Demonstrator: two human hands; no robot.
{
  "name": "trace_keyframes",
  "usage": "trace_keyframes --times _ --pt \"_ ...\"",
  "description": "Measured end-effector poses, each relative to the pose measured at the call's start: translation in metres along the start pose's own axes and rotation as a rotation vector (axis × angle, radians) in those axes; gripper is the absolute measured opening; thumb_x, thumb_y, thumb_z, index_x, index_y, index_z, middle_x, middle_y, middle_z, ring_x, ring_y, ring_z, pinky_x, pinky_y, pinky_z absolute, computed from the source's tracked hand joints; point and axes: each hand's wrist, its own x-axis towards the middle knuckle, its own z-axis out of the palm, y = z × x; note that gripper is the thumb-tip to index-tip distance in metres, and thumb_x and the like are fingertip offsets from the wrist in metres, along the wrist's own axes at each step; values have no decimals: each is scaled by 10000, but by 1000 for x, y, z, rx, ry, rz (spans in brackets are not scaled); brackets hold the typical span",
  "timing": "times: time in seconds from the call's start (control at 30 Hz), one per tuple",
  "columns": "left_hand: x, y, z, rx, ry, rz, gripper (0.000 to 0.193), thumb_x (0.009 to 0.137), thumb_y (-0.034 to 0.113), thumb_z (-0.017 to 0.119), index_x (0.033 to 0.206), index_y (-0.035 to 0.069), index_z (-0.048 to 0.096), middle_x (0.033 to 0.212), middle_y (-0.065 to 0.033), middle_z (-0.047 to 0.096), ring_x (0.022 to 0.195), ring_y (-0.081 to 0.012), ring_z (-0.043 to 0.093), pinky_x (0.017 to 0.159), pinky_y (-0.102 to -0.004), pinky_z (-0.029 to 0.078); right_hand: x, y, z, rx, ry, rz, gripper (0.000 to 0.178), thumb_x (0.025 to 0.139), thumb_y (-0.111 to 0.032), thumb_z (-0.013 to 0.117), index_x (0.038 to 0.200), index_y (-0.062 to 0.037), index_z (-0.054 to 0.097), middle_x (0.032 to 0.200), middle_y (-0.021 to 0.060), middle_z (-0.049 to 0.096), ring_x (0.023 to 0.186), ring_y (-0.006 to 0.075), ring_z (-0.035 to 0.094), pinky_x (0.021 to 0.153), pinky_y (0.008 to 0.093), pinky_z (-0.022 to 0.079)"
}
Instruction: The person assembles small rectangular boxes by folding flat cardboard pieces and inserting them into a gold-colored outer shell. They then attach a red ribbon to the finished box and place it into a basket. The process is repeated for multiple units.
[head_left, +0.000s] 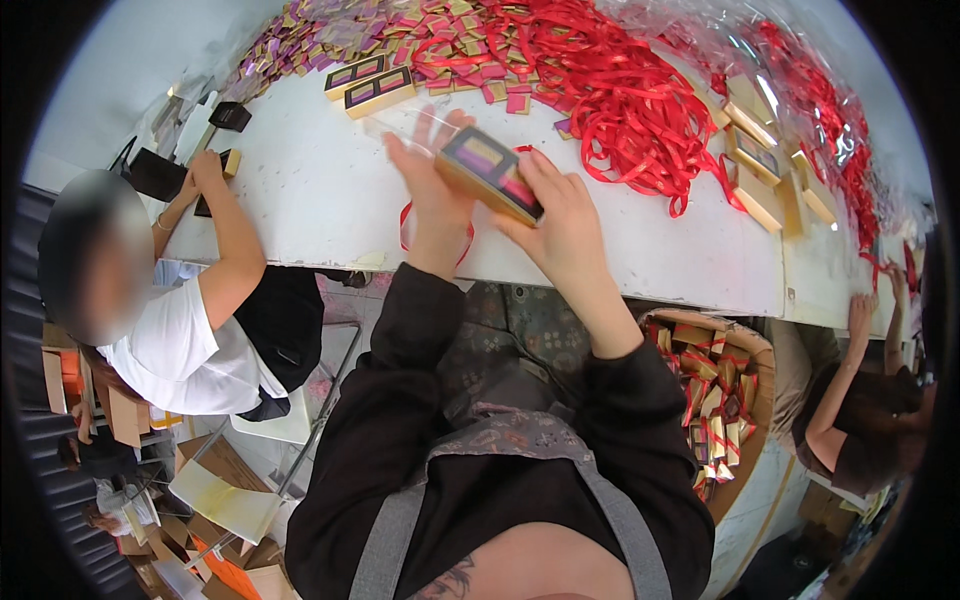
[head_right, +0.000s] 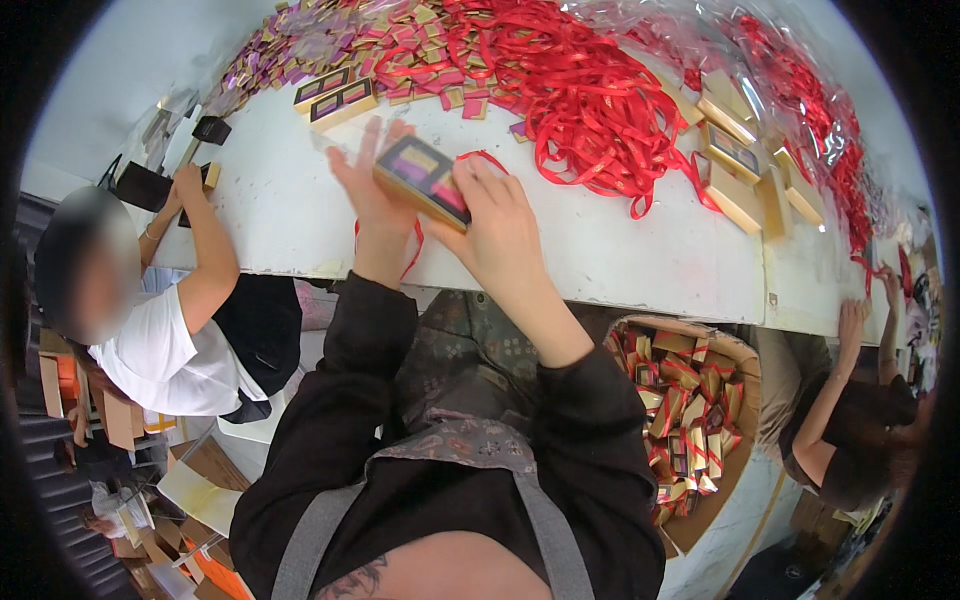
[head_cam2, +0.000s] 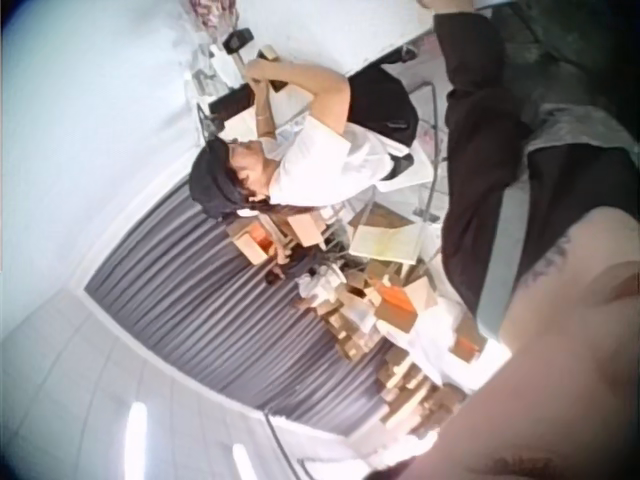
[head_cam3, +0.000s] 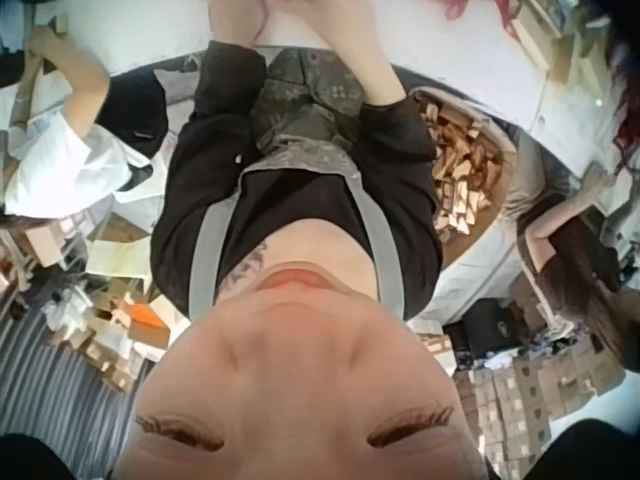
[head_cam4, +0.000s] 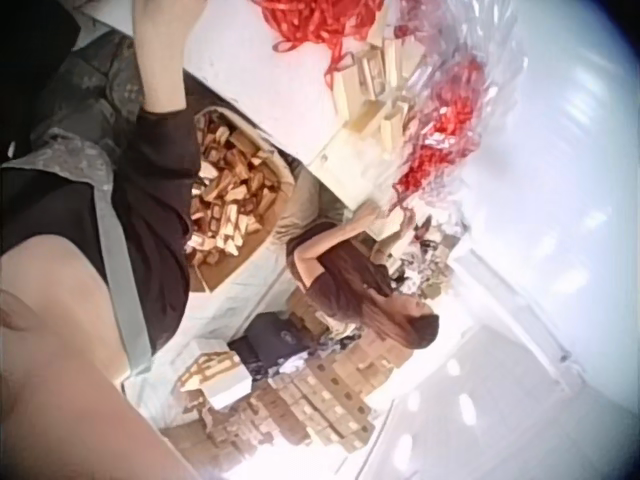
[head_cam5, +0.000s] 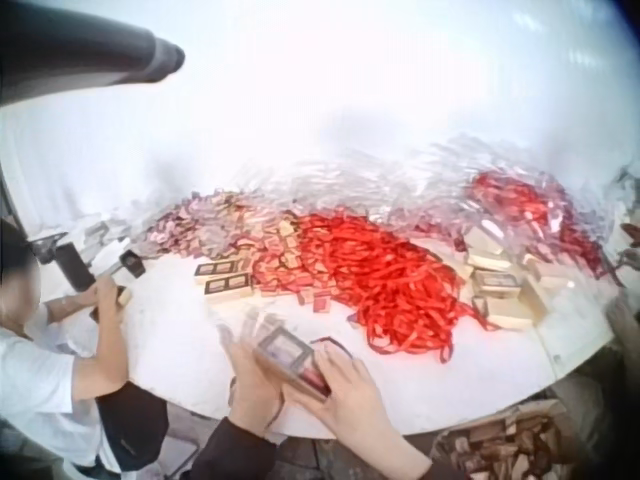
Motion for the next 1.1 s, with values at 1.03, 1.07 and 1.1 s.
trace_keyframes --times 1.03,1.07,1.1 --pt "-53 16 -55 -423 -41 -546 404 990 337 340 1125 8 531 1106 -184 578 1127 -374 506 1000 -489 390 15 60 -7 -499 -201 197 738 749 -511 673 1269 -20 491 1194 215 562 1073 325 541 928 453 370" --pt "-52 16 -57 -434 -8 -561 397 989 328 345 1097 0 540 1087 -182 583 1131 -375 503 1008 -494 384 24 56 -22 -320 -407 354 673 763 -495 667 1221 -21 530 1114 204 594 1002 314 573 864 423 404" --pt "-52 17 -56 -462 -1 -565 397 989 319 347 1093 -11 541 1090 -184 581 1134 -378 501 1016 -494 380 38 50 -43 -135 -613 506 612 777 -479 660 1172 -21 570 1034 192 626 931 303 604 800 392 438"
